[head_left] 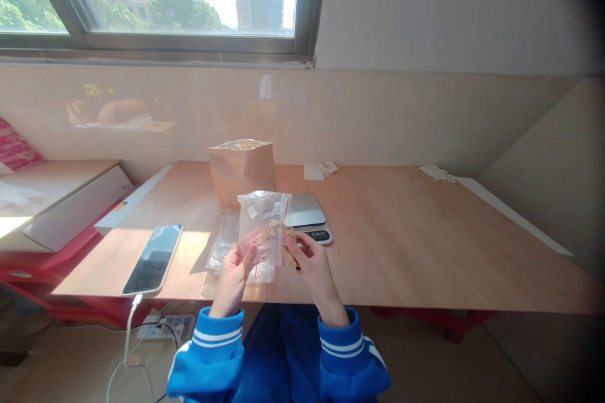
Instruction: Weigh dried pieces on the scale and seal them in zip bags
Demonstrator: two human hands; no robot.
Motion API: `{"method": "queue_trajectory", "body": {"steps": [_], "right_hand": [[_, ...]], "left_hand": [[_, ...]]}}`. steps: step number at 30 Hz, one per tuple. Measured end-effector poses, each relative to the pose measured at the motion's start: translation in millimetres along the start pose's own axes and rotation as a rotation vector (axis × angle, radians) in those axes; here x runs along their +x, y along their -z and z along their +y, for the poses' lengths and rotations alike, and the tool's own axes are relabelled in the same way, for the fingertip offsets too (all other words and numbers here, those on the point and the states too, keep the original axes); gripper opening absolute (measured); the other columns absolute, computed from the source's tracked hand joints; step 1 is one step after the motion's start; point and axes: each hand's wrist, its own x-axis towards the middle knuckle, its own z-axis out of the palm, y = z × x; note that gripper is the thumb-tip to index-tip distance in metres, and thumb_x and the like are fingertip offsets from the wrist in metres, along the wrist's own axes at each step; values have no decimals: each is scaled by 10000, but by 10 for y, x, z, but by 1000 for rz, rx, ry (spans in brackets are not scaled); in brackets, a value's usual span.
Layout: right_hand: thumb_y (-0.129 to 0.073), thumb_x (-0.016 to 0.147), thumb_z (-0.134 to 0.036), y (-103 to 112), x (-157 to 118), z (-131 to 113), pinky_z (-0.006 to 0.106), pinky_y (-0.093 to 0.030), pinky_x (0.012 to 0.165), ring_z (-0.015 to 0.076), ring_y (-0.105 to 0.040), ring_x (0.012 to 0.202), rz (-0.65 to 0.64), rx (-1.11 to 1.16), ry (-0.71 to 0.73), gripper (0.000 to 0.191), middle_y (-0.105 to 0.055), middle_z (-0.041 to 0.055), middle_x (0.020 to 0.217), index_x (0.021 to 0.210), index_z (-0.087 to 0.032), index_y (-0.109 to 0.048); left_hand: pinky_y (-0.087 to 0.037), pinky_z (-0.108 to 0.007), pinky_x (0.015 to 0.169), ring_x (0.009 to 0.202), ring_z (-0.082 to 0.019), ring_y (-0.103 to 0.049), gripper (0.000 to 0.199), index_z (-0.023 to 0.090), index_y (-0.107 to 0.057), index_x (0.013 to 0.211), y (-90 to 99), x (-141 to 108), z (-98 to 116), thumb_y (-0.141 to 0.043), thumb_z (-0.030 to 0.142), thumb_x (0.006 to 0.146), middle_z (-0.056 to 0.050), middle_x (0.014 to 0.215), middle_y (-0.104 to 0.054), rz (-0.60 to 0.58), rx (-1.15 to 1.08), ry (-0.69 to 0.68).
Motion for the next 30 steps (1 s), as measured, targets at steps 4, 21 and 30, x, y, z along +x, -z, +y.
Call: {"method": "queue_trajectory", "body": {"steps": [4,21,30], "right_hand": [[-725,688,-505,-21,-9,0,183,-409,486,111,-588,641,63,57,-23,400,-702,29,827,920,-182,-675],[-690,711,-530,-121,296,-198,165,-350,428,107,-567,632,179,22,89,446,-671,30,821,1008,-200,-644],[-553,839,-391,-724,1090,-880,226,-440,634,146,-627,768,-39,-583,618,251,-705,3,942,1016,-245,-653]], "left_hand": [[-523,-329,921,1204,-249,-553,395,178,-592,1178,30,28,16,-636,352,826,-102,1320,-574,114,-117,-34],[-509,-360,982,957,-156,-678,221,105,-686,947,467,379,-342,-477,89,879,-89,1052,-720,376,-506,100],[-425,-414,1058,1168,-218,-582,132,163,-722,854,502,373,-374,-608,197,796,-83,1100,-707,329,-494,68]]}}
